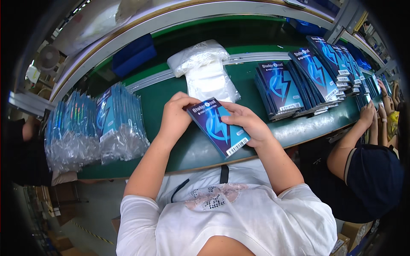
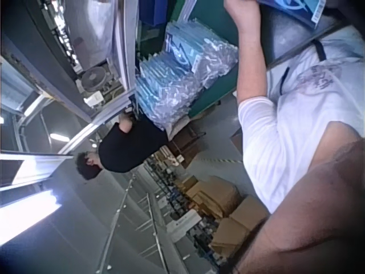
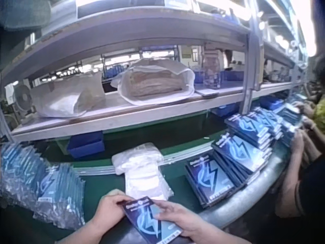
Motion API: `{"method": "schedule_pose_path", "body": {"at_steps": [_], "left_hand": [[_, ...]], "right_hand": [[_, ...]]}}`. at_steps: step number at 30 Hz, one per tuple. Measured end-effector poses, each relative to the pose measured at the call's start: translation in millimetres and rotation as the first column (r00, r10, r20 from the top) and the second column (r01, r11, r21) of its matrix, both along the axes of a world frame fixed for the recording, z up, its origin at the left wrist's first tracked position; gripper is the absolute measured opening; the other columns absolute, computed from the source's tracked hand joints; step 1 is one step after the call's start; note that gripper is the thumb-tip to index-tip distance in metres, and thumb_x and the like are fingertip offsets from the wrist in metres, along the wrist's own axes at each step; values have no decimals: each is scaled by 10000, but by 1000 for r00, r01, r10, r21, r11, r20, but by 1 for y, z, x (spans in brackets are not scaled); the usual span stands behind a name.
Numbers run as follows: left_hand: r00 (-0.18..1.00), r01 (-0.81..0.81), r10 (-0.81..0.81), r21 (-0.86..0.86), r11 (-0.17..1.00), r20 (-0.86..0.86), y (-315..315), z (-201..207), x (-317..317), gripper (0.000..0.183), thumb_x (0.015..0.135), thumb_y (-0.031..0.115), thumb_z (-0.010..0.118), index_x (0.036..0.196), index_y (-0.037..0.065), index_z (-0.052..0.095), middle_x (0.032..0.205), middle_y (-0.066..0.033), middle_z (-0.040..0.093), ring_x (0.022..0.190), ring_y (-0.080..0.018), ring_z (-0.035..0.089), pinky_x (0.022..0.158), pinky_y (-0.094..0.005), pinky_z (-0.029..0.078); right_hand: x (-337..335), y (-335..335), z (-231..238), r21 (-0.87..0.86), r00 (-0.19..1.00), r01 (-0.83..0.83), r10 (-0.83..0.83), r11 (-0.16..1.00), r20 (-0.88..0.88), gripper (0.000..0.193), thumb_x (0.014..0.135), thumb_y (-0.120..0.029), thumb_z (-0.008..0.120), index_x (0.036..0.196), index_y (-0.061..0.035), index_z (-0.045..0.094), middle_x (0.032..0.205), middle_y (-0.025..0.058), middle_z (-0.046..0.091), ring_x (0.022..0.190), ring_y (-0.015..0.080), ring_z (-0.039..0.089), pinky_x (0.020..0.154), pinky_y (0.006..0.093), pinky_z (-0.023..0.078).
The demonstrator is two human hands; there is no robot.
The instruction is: The person repeatedly picks up small blue boxes labeled 'Stellar Cell' and inserts them into clear plastic bags. They then place the packaged items into a larger stack on the green workbench. The process is repetitive and involves handling the boxes and bags by hand.
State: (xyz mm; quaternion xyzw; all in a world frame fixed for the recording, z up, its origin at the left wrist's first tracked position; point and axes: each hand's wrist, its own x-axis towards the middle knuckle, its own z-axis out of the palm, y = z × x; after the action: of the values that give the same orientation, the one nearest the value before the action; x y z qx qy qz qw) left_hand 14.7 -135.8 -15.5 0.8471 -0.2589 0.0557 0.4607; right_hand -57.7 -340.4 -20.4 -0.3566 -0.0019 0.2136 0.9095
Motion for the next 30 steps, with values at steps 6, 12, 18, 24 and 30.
{"method": "schedule_pose_path", "body": {"at_steps": [6,12,18,24,30], "left_hand": [[917,-66,-36,-240,969,-397,4,8,-6,150,817,-17,604,955,-30,663,844,-37,617,724,-85,587,649,-219,476],[985,23,-43,-120,993,-165,9,24,-9,212,785,-46,591,977,10,661,826,-52,605,753,-99,590,672,-230,481],[986,110,-113,-30,993,-120,11,35,-18,270,779,-54,589,1031,26,645,809,-65,600,720,-126,586,643,-242,473],[976,216,-217,-33,976,-8,5,35,-33,284,821,-22,608,1102,21,613,801,-74,617,700,-134,601,629,-250,489],[773,-251,-288,-689,680,-565,-14,19,-50,331,899,89,610,1180,-47,497,978,-89,634,874,-117,605,780,-261,488]], "right_hand": [[-7,-7,12,-208,998,50,-58,977,-32,579,825,-20,624,1334,91,372,1150,154,600,963,168,635,832,279,521],[-9,8,11,-386,976,211,-211,898,43,539,831,-21,619,1310,82,395,1211,149,550,1044,166,583,880,283,484],[-13,4,13,-365,968,247,-247,897,47,400,868,-31,595,1231,59,454,1106,113,594,979,136,574,844,260,465],[-14,19,12,-407,866,488,-488,772,111,218,834,-71,680,983,18,548,897,91,639,783,93,598,709,220,486],[-34,39,21,-292,822,570,-528,768,214,101,838,-38,681,798,-18,591,818,52,658,713,61,593,652,200,483]]}}
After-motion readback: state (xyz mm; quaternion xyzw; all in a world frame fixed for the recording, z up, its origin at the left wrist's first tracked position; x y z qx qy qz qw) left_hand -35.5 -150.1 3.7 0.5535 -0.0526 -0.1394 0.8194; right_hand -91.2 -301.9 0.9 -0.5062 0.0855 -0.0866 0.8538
